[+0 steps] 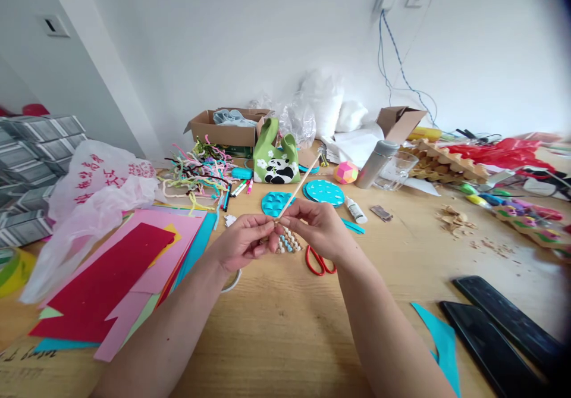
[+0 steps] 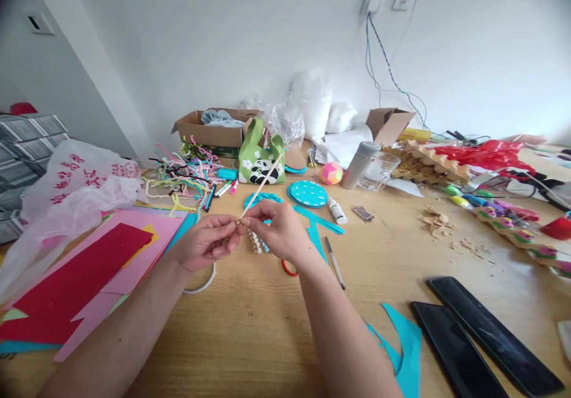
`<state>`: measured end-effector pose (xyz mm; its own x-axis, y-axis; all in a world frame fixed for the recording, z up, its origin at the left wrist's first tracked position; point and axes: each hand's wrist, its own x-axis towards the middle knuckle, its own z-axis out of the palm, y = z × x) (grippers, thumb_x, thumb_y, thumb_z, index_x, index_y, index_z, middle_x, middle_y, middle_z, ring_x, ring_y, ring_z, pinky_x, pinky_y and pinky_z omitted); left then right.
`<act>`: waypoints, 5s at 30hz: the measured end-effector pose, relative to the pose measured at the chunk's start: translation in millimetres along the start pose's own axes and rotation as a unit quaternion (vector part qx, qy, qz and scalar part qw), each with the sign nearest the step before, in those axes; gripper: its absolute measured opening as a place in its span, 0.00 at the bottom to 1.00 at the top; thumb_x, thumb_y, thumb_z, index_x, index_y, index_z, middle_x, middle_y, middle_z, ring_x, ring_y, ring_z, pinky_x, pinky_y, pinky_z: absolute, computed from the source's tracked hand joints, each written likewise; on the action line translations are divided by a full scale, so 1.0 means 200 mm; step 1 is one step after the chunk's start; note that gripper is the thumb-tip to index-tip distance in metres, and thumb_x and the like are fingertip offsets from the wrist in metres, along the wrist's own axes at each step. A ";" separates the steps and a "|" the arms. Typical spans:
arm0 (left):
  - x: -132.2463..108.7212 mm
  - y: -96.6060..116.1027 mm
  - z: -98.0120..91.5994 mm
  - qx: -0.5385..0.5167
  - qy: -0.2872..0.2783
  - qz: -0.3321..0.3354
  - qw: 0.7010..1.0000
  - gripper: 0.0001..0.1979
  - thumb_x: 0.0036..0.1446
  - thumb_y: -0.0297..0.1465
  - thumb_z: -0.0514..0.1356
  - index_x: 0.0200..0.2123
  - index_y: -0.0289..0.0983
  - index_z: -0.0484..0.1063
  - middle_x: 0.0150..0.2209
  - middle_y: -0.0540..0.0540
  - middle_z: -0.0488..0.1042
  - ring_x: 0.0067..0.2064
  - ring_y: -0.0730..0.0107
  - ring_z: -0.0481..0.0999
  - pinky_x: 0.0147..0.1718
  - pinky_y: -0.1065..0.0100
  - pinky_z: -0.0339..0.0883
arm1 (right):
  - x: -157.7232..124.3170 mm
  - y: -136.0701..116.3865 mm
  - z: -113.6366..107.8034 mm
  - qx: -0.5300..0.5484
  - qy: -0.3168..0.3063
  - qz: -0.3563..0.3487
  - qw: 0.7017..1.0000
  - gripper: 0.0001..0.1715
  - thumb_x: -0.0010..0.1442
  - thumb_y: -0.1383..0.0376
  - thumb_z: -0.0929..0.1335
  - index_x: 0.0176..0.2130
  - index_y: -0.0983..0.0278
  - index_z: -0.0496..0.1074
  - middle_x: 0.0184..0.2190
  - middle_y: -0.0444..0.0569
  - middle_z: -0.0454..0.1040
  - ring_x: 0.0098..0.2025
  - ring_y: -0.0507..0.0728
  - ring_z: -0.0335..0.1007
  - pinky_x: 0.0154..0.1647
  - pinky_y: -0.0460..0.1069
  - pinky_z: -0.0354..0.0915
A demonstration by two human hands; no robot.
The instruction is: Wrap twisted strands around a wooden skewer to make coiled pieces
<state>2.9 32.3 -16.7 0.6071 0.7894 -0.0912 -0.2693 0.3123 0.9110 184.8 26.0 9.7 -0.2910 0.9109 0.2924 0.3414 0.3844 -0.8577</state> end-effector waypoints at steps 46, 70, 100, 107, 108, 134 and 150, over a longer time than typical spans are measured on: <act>-0.08 -0.33 -0.02 -0.207 0.135 -0.023 0.969 0.15 0.46 0.36 0.68 0.26 0.32 0.68 0.16 0.58 0.53 0.17 0.86 0.49 0.16 0.78 0.37 | 0.05 0.19 0.13 -0.040 -0.173 0.021 0.984 0.07 0.55 0.66 0.65 0.29 0.67 0.71 0.25 0.46 0.71 0.26 0.51 0.61 0.27 0.46 0.57; -0.12 -0.42 -0.05 -0.097 0.229 0.059 0.967 0.18 0.47 0.44 0.65 0.27 0.33 0.69 0.17 0.57 0.56 0.18 0.83 0.49 0.17 0.75 0.39 | 0.06 0.27 0.29 0.039 -0.152 0.106 0.982 0.10 0.53 0.61 0.67 0.27 0.67 0.71 0.22 0.45 0.70 0.24 0.49 0.60 0.26 0.45 0.56; -0.06 -0.49 -0.09 -0.035 0.346 0.091 0.933 0.16 0.46 0.42 0.64 0.24 0.35 0.65 0.18 0.56 0.59 0.19 0.81 0.52 0.19 0.73 0.39 | 0.06 0.31 0.43 0.045 -0.095 0.121 0.987 0.06 0.51 0.68 0.64 0.25 0.66 0.69 0.22 0.44 0.72 0.25 0.50 0.65 0.28 0.45 0.59; -0.07 -0.47 -0.10 -0.028 0.337 0.090 0.937 0.14 0.46 0.40 0.64 0.24 0.34 0.67 0.18 0.55 0.58 0.20 0.81 0.52 0.19 0.73 0.38 | 0.06 0.34 0.44 0.050 -0.094 0.104 0.989 0.07 0.52 0.69 0.63 0.25 0.66 0.68 0.22 0.45 0.72 0.25 0.51 0.65 0.28 0.45 0.59; -0.07 -0.46 -0.09 -0.039 0.333 0.089 0.938 0.14 0.46 0.39 0.64 0.25 0.34 0.68 0.18 0.55 0.58 0.19 0.81 0.51 0.19 0.73 0.38 | 0.06 0.34 0.44 0.054 -0.095 0.103 0.989 0.07 0.52 0.69 0.64 0.25 0.66 0.68 0.22 0.44 0.72 0.25 0.50 0.65 0.28 0.45 0.59; -0.10 -0.41 -0.13 -0.302 0.190 -0.010 0.934 0.09 0.56 0.29 0.57 0.26 0.30 0.66 0.16 0.57 0.52 0.16 0.85 0.49 0.14 0.77 0.37 | 0.05 0.28 0.41 0.067 -0.110 0.067 0.989 0.05 0.54 0.70 0.65 0.26 0.66 0.68 0.23 0.45 0.74 0.26 0.51 0.65 0.29 0.45 0.58; -0.10 -0.41 -0.15 -0.279 0.185 0.031 0.942 0.11 0.49 0.25 0.63 0.28 0.35 0.61 0.17 0.57 0.57 0.16 0.86 0.52 0.14 0.79 0.35 | 0.08 0.39 0.41 0.205 -0.117 0.111 0.965 0.17 0.47 0.56 0.74 0.28 0.66 0.72 0.21 0.41 0.67 0.25 0.49 0.59 0.27 0.46 0.55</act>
<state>-10.1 5.8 -102.2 0.3035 0.9128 -0.2734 -0.7090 0.4080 0.5752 133.4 58.2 -87.0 -0.4620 0.8867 0.0191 0.0499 0.0475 -0.9976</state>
